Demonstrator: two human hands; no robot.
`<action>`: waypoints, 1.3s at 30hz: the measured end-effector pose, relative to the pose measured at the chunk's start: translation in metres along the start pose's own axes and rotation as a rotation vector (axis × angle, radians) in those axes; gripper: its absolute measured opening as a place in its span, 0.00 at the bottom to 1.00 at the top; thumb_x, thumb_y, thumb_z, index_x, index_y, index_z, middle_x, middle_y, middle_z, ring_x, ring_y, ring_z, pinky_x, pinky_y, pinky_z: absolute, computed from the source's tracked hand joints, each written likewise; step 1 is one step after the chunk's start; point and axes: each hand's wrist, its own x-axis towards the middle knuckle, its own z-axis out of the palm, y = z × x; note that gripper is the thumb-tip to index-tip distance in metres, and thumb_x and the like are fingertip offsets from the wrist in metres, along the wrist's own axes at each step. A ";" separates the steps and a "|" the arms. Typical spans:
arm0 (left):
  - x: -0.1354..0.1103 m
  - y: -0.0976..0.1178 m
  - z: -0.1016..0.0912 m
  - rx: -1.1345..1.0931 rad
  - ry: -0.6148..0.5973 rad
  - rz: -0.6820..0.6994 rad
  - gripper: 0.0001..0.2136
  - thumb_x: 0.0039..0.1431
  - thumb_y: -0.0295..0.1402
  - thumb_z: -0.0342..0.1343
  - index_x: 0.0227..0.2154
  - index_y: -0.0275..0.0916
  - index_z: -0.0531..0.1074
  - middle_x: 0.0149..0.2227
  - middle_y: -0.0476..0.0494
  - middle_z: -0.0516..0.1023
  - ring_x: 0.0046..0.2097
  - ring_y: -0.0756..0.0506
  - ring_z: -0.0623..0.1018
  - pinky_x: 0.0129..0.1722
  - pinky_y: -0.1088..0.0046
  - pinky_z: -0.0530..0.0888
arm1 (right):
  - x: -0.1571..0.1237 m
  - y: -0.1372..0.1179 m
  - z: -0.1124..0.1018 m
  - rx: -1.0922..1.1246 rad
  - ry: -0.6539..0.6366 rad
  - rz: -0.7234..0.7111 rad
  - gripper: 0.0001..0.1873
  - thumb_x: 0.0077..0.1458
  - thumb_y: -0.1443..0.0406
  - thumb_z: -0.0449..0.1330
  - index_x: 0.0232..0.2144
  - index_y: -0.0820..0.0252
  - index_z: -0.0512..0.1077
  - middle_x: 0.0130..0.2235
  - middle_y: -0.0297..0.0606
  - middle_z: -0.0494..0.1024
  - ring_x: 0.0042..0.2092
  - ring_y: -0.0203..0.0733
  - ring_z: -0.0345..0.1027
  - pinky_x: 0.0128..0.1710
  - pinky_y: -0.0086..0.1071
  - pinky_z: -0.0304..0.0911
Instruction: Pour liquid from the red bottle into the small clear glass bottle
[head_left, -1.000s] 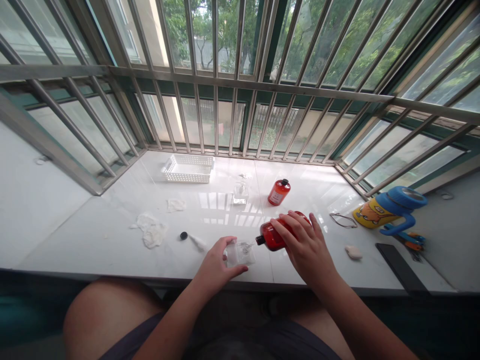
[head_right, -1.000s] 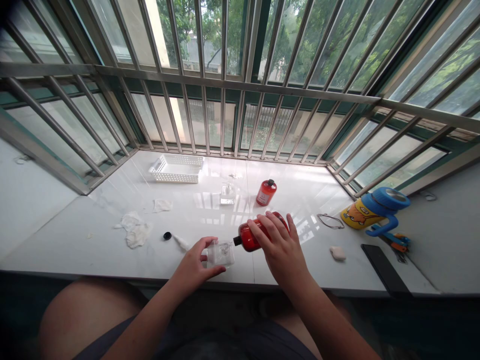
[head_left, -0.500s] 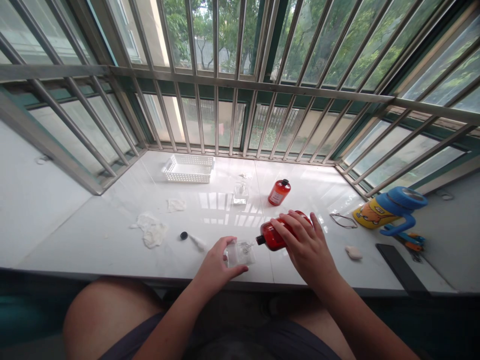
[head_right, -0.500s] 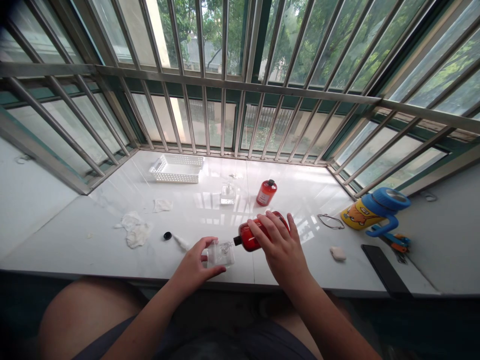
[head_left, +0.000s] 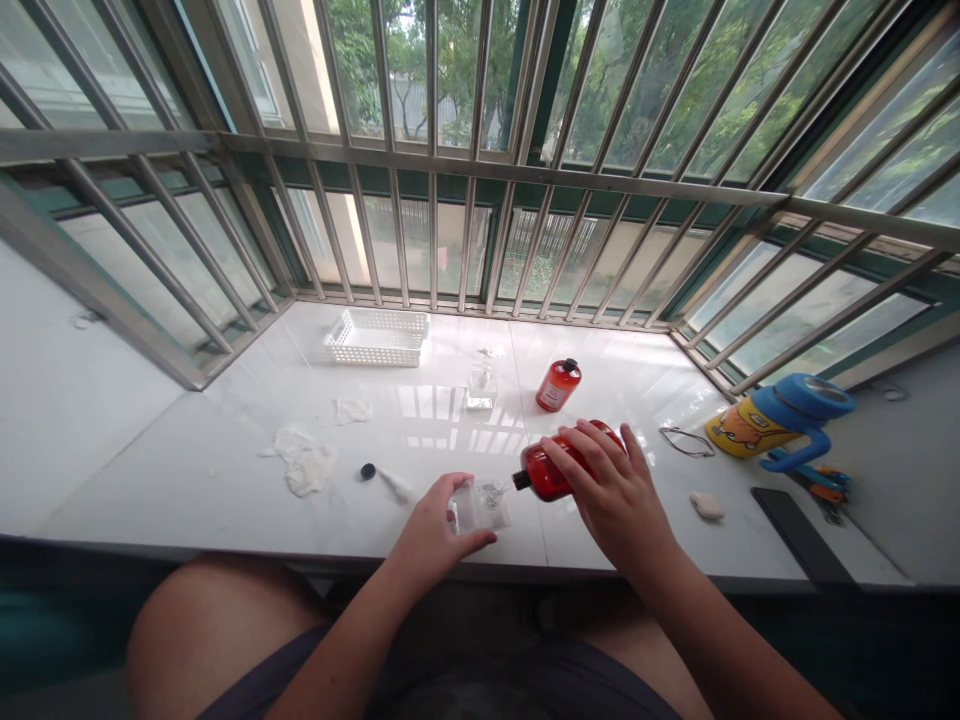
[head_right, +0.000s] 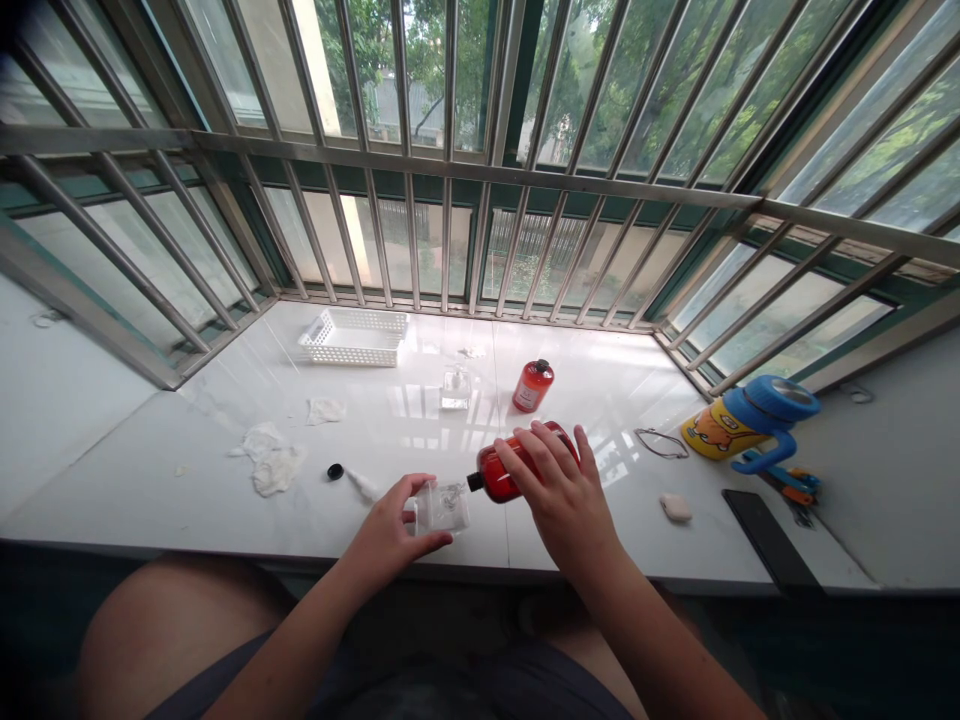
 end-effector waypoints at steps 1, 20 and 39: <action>0.000 0.000 0.000 -0.001 -0.002 0.000 0.34 0.49 0.42 0.77 0.58 0.46 0.71 0.60 0.39 0.77 0.60 0.33 0.78 0.54 0.55 0.81 | 0.000 0.000 0.000 0.000 0.001 -0.001 0.27 0.68 0.73 0.57 0.66 0.50 0.70 0.64 0.42 0.76 0.70 0.54 0.63 0.76 0.59 0.42; 0.002 -0.002 0.001 0.007 -0.009 -0.007 0.35 0.50 0.42 0.76 0.59 0.45 0.69 0.59 0.40 0.76 0.58 0.35 0.78 0.54 0.57 0.80 | 0.002 0.001 0.001 -0.010 0.006 -0.018 0.27 0.67 0.74 0.57 0.65 0.50 0.71 0.64 0.42 0.77 0.69 0.54 0.64 0.76 0.60 0.42; 0.002 -0.001 -0.001 0.007 -0.010 -0.006 0.35 0.50 0.43 0.76 0.59 0.46 0.70 0.59 0.40 0.77 0.58 0.35 0.79 0.53 0.58 0.80 | 0.008 0.002 -0.003 -0.029 0.015 -0.064 0.30 0.65 0.77 0.56 0.65 0.50 0.71 0.64 0.44 0.77 0.69 0.55 0.64 0.75 0.63 0.44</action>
